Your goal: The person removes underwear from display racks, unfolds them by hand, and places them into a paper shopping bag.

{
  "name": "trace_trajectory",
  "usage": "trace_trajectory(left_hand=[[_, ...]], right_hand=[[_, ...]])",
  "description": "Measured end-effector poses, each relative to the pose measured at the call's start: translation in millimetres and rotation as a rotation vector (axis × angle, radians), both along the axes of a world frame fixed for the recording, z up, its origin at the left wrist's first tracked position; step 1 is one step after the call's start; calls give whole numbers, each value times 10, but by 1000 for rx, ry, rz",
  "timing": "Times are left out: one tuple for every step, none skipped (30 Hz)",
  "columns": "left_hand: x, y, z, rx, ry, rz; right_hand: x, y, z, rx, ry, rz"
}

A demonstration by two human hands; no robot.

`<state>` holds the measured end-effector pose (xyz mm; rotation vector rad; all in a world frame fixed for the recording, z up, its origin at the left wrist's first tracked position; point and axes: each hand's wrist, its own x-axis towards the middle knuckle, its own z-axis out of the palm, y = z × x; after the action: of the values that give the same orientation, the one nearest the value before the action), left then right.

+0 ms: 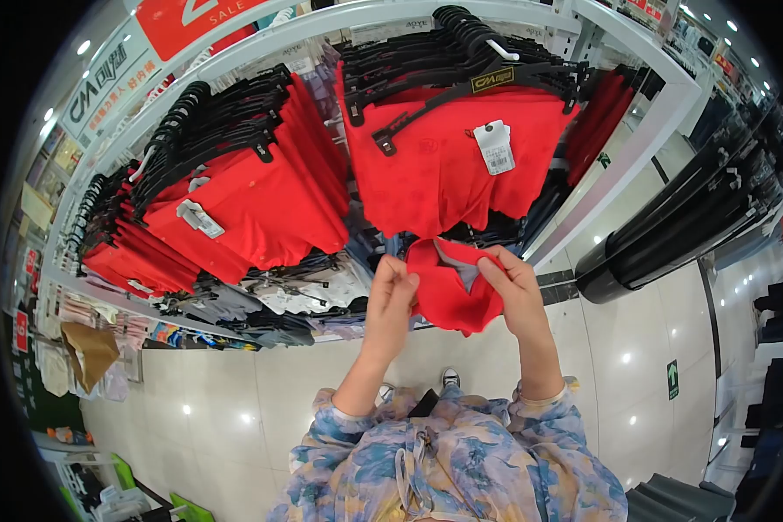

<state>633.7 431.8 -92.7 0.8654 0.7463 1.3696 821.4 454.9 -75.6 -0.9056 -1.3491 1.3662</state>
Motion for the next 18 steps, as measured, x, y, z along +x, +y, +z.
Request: trace_trajectory(left_hand=[[6,-14,81,-2,1,0],[20,-34,179,-76,-158,-17],[27,-44,226,-151,-318,-33],[10,-28,173,-153,-318,-35],[-24,0,76,-125,-397,-108],[-41,15,23,-96,-476,-182],[-21,-2,77,-97,-476,-184],[13,-33,175,-194,-496,-147],[35,-50,228,-290,-515,-110],[31,-46,198,-290,-515,-111],[18,-35,143,-252,-559,-176],[9,-28,109,-214,-602,-241],[8,-26,100,-214,-602,-241],[9,-26,93,-203,-607,-260],[9,-27,85,-192,-613,-279],[6,-25,78,-194,-614,-278],[1,-19,72,-213,-612,-278],[-1,-17,68,-232,-610,-278]], right_hand=[[2,-8,-20,-98,328,44],[15,-29,-21,-209,510,96],[7,-60,-12,-210,511,94],[-11,-94,6,-260,649,90],[-20,-116,11,-309,787,86],[-18,-121,-9,-309,787,84],[-14,-118,-45,-319,865,162],[-9,-116,-80,-327,941,239],[-16,-117,-106,-327,940,237],[-36,-117,-132,-304,993,234],[-48,-115,-156,-281,1045,231],[-48,-110,-179,-281,1045,231],[-48,-107,-201,-285,1005,193],[-46,-104,-222,-289,965,155],[-42,-99,-240,-291,964,154],[-36,-94,-258,-298,991,167],[-30,-87,-277,-306,1019,181],[-25,-75,-301,-308,1019,180]])
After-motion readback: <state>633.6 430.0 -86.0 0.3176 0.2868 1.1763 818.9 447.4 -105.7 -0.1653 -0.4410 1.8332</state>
